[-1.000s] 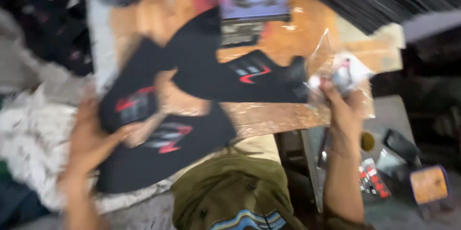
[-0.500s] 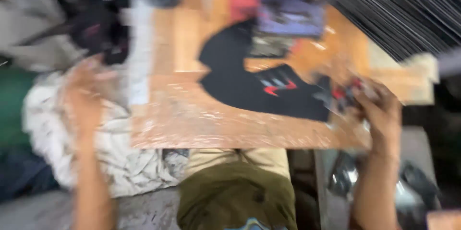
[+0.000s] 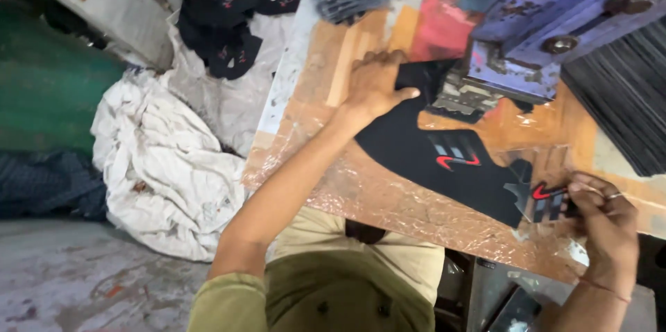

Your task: Applying logo decals to black fabric shoe components using a heat press machine.

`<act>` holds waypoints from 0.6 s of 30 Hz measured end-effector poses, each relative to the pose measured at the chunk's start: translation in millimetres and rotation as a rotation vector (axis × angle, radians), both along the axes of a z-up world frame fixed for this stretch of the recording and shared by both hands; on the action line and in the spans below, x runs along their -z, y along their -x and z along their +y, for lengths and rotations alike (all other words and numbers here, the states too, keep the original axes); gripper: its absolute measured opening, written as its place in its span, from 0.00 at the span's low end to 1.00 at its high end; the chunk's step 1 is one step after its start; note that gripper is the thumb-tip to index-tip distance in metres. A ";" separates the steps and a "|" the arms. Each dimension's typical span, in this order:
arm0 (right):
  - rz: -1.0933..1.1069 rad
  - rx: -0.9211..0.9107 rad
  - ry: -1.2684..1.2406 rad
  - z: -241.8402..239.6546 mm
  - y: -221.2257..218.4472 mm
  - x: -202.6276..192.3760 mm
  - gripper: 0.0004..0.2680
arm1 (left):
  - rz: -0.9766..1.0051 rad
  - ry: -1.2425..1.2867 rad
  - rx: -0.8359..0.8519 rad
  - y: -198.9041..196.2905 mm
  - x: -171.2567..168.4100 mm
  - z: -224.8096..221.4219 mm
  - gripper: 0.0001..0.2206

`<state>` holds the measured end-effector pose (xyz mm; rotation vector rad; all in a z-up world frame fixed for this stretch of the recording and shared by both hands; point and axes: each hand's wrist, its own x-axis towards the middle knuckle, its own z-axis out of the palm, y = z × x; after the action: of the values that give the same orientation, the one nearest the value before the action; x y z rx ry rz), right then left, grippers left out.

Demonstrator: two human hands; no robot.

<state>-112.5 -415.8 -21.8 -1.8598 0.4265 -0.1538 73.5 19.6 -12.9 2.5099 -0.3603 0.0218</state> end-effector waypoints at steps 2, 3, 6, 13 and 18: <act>-0.014 0.062 -0.030 7.0 11.2 -0.2 0.07 | -0.036 0.066 -0.015 -2.3 3.2 -2.3 0.28; -0.021 0.090 -0.020 4.4 21.3 7.7 0.07 | -0.042 0.076 0.015 -1.7 19.6 5.5 0.28; -0.067 0.259 0.174 -17.0 55.9 12.8 0.09 | -0.386 0.177 0.112 -14.2 41.9 -0.6 0.34; -0.371 0.215 1.193 67.5 39.2 -152.1 0.15 | 0.228 -0.156 0.126 -67.3 3.3 -48.0 0.25; -0.875 0.162 1.303 50.3 -18.7 -305.2 0.18 | 0.008 -0.232 0.022 -31.2 30.7 11.0 0.24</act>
<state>-93.8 -365.6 283.4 -2.6832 -0.2474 -1.5877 104.8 30.6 -43.5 2.7333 -0.4077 -0.0407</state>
